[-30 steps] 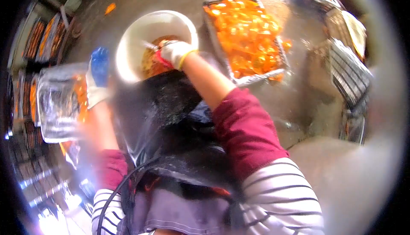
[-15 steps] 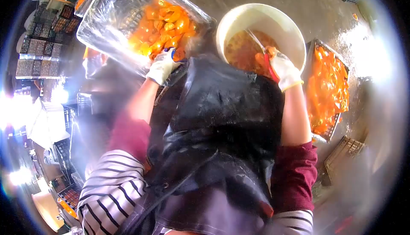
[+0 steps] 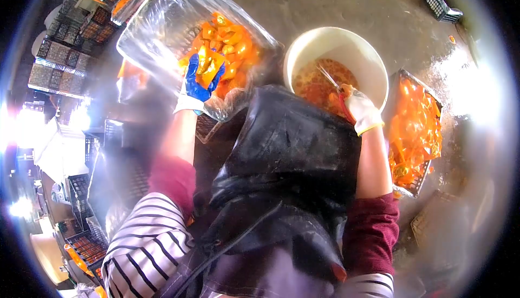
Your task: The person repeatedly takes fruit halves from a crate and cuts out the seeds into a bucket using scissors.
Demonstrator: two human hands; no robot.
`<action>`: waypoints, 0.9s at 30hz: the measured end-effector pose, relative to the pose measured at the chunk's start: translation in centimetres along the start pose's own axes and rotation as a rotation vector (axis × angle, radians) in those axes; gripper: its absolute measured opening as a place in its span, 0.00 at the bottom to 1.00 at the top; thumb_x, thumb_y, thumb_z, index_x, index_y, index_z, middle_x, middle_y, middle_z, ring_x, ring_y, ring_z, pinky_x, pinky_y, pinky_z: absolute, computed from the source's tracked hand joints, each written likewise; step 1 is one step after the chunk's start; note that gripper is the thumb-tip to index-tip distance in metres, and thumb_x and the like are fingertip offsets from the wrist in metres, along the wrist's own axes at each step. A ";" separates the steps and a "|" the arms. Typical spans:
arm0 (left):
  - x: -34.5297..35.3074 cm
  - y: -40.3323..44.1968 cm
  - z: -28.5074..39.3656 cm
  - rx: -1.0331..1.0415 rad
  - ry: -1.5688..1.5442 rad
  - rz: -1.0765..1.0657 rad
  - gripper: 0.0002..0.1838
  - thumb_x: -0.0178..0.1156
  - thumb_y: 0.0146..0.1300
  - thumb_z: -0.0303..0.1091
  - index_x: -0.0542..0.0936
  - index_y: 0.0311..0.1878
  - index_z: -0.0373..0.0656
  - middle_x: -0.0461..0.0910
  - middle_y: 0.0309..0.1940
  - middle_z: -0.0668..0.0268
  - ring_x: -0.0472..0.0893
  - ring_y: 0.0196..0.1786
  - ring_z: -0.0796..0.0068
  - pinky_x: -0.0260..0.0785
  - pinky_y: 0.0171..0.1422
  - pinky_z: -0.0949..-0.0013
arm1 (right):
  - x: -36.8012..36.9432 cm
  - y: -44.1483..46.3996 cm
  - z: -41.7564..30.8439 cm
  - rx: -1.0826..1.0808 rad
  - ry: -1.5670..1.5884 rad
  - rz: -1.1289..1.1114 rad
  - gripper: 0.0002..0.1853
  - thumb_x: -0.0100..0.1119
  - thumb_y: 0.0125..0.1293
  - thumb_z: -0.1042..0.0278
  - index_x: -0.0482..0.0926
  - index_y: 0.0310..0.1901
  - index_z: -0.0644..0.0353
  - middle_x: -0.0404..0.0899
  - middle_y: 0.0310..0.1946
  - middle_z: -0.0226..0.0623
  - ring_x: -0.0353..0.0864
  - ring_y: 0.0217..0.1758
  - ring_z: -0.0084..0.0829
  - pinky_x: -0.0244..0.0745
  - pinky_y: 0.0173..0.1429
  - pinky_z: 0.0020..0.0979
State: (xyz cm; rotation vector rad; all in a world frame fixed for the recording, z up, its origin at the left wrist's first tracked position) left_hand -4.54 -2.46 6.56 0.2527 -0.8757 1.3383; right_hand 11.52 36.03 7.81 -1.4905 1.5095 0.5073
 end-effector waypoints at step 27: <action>24.5 4.0 -10.1 0.359 1.622 -0.454 0.20 0.53 0.65 0.51 0.83 0.39 0.43 0.83 0.30 0.55 0.81 0.35 0.56 0.70 0.41 0.61 | -0.4 0.2 -0.7 -0.137 0.837 0.004 0.12 0.57 0.67 0.71 0.80 0.50 0.64 0.81 0.42 0.37 0.77 0.47 0.25 0.74 0.50 0.24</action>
Point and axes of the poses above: each hand's wrist, its own y-axis towards the middle knuckle, its own x-axis out of the palm, z = x × y, the point moved 8 cm from there along y, towards the middle knuckle
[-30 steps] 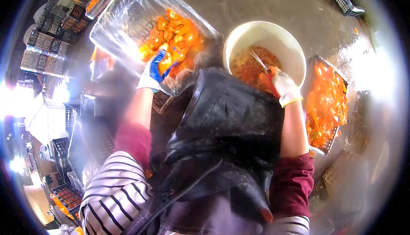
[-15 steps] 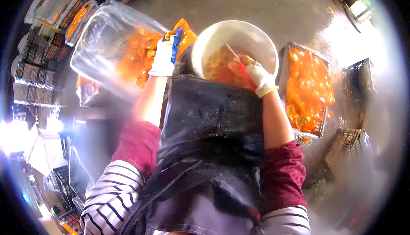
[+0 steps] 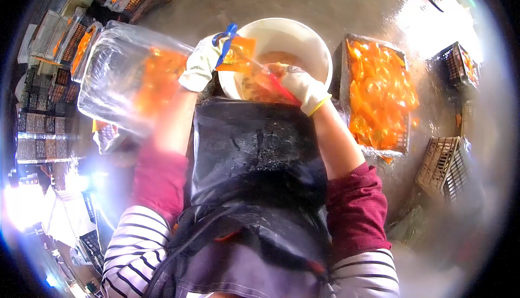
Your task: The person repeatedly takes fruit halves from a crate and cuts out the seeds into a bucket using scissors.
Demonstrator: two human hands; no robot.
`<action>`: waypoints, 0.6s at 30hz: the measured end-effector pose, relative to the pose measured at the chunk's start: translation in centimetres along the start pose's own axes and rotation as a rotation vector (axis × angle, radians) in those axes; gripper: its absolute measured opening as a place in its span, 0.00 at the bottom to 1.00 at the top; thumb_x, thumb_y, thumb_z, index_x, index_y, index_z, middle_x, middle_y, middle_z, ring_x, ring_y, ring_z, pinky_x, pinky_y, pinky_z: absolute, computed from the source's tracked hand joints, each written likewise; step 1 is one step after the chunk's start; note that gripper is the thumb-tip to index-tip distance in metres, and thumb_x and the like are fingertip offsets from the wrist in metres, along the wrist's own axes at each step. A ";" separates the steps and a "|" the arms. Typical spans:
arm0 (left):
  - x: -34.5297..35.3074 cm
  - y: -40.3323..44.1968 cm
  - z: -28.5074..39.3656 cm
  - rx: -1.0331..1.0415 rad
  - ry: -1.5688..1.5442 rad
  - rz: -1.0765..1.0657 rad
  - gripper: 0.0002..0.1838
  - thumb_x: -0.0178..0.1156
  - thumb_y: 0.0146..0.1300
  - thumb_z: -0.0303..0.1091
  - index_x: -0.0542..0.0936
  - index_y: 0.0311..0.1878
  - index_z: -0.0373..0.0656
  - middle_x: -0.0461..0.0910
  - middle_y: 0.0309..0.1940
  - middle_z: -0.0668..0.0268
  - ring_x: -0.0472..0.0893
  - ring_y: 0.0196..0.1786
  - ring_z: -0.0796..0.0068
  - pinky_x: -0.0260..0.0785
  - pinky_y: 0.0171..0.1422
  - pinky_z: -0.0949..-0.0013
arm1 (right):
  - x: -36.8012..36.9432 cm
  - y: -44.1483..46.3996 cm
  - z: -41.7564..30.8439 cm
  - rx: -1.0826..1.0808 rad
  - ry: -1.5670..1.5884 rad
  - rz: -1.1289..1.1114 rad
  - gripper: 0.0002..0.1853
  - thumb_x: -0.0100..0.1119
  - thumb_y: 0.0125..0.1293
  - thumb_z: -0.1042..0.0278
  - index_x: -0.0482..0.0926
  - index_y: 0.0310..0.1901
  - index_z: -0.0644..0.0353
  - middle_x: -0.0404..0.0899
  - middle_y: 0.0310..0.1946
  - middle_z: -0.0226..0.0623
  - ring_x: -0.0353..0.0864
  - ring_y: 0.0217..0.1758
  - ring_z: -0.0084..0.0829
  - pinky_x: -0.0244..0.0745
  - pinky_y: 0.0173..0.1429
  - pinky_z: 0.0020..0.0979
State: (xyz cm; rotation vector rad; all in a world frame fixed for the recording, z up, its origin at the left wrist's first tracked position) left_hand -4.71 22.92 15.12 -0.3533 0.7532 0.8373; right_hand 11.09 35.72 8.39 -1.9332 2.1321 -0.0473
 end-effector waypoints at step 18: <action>7.2 -1.4 -2.4 -0.298 -1.279 0.171 0.26 0.61 0.65 0.43 0.70 0.62 0.42 0.77 0.50 0.61 0.77 0.52 0.67 0.75 0.52 0.65 | -3.4 -1.7 -1.9 0.126 -0.312 0.236 0.16 0.60 0.65 0.59 0.80 0.50 0.59 0.82 0.39 0.37 0.77 0.42 0.27 0.72 0.47 0.27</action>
Point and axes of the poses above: each hand's wrist, its own y-axis towards the middle knuckle, its own x-axis out of the palm, z = x × y, the point moved 8 cm from there along y, towards the middle knuckle
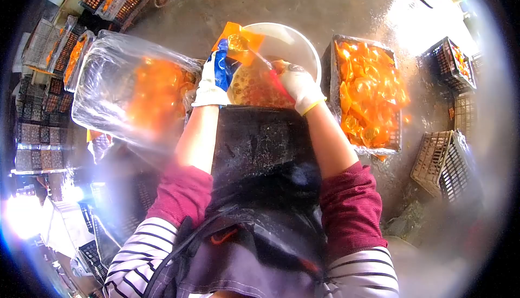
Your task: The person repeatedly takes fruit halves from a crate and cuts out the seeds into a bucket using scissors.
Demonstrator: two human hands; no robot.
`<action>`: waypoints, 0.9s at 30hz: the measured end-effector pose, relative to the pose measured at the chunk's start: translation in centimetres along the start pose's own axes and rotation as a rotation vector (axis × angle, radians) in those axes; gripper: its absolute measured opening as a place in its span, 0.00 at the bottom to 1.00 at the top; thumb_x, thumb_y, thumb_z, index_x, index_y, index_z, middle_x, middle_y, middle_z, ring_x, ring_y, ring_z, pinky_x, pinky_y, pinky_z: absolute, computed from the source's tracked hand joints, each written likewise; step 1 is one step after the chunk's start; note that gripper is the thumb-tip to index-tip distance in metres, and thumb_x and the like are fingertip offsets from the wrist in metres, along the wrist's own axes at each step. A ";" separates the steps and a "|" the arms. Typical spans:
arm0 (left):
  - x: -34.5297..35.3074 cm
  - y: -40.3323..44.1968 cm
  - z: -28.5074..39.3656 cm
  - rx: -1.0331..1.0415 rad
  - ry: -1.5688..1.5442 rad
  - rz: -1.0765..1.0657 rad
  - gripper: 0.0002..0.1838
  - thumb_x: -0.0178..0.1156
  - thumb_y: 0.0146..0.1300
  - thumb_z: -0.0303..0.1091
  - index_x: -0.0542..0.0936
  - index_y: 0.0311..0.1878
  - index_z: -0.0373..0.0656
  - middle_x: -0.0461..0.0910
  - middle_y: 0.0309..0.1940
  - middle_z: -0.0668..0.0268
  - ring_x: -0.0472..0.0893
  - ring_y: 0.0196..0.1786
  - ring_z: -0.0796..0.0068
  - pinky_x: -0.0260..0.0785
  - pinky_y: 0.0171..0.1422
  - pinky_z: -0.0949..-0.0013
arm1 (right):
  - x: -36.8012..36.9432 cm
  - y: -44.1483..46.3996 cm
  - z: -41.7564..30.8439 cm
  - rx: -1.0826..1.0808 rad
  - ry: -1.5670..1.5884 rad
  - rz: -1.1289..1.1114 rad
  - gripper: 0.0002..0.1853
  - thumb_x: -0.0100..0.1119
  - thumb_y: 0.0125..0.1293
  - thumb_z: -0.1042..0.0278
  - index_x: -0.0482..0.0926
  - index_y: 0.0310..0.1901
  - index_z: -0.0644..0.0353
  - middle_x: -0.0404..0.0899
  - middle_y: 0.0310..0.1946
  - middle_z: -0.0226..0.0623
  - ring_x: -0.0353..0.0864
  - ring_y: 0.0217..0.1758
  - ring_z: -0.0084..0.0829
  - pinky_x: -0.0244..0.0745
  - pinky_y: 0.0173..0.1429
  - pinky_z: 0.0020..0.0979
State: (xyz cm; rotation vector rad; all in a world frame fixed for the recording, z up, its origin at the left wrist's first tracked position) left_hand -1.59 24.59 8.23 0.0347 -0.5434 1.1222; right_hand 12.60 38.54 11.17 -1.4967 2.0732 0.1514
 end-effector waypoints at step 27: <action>2.9 -0.6 -1.6 0.021 0.126 -0.301 0.27 0.62 0.60 0.26 0.67 0.63 0.39 0.77 0.48 0.59 0.80 0.47 0.65 0.81 0.45 0.64 | 0.9 1.0 1.0 -0.182 0.084 0.130 0.16 0.59 0.61 0.62 0.79 0.49 0.56 0.82 0.38 0.43 0.81 0.41 0.39 0.72 0.46 0.36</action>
Point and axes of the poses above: each hand's wrist, its own y-axis towards the middle knuckle, its own x-axis out of the palm, z = x × y, the point moved 8 cm from there along y, towards the middle knuckle
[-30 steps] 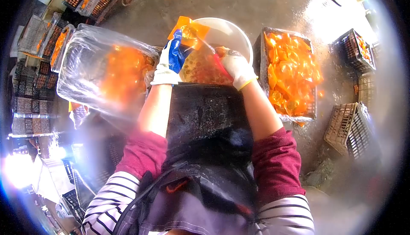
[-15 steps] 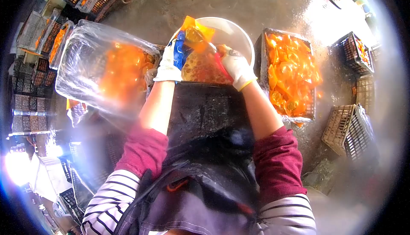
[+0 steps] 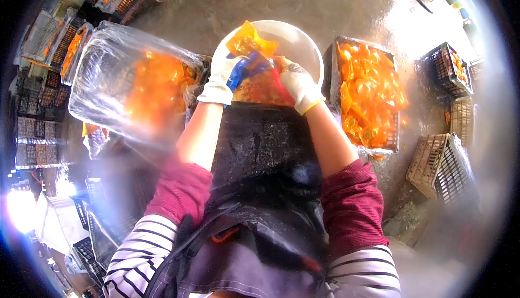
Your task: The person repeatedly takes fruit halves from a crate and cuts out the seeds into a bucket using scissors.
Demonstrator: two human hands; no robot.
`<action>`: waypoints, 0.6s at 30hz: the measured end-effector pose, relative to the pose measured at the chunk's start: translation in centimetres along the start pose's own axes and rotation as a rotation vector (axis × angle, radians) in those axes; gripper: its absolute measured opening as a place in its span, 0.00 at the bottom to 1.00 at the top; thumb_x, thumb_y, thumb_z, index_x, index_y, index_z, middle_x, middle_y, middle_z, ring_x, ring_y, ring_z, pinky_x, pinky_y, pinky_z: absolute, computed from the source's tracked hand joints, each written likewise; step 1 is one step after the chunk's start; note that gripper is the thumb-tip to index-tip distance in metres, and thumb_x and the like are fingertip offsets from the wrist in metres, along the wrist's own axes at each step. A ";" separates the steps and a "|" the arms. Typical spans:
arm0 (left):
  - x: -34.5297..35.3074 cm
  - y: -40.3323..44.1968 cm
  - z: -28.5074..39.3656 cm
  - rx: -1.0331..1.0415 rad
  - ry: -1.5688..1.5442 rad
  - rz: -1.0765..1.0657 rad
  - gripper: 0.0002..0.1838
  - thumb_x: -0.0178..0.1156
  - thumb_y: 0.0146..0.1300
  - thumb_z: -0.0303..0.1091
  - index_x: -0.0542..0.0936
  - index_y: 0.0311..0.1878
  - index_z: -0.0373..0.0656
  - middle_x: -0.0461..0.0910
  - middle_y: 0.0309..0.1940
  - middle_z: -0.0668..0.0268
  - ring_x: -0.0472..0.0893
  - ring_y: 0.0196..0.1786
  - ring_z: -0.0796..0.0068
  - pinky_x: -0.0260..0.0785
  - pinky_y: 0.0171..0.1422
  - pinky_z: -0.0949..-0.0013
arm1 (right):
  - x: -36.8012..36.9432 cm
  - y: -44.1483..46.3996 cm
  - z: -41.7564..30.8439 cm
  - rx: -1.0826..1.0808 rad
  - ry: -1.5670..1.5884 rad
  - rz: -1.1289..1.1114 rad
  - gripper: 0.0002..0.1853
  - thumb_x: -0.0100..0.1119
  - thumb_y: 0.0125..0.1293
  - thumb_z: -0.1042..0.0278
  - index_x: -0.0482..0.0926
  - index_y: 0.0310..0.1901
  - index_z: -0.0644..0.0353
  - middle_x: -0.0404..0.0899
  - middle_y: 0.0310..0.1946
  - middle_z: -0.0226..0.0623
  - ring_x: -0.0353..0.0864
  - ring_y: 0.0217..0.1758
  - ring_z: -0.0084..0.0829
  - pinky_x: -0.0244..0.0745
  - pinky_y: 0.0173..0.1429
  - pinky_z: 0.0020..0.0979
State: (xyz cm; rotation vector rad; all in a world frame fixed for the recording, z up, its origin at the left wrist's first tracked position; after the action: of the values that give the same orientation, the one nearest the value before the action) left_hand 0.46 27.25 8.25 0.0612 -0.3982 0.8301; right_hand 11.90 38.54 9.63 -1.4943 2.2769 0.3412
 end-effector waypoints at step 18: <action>-2.6 -0.4 0.5 0.035 1.261 0.172 0.21 0.55 0.62 0.45 0.80 0.49 0.37 0.82 0.43 0.50 0.79 0.50 0.53 0.68 0.56 0.61 | 0.8 0.2 2.4 0.141 -0.095 -0.069 0.14 0.50 0.69 0.69 0.78 0.53 0.61 0.80 0.47 0.40 0.77 0.46 0.32 0.72 0.53 0.30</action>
State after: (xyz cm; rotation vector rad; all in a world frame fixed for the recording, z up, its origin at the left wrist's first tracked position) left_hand -0.99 25.02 7.81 -0.4570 0.8082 0.8891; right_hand 11.91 38.90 7.15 -1.4497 2.1235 0.2225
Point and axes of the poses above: each hand's wrist, its own y-axis towards the middle knuckle, its own x-axis out of the palm, z = x × y, the point moved 8 cm from there along y, towards the middle knuckle
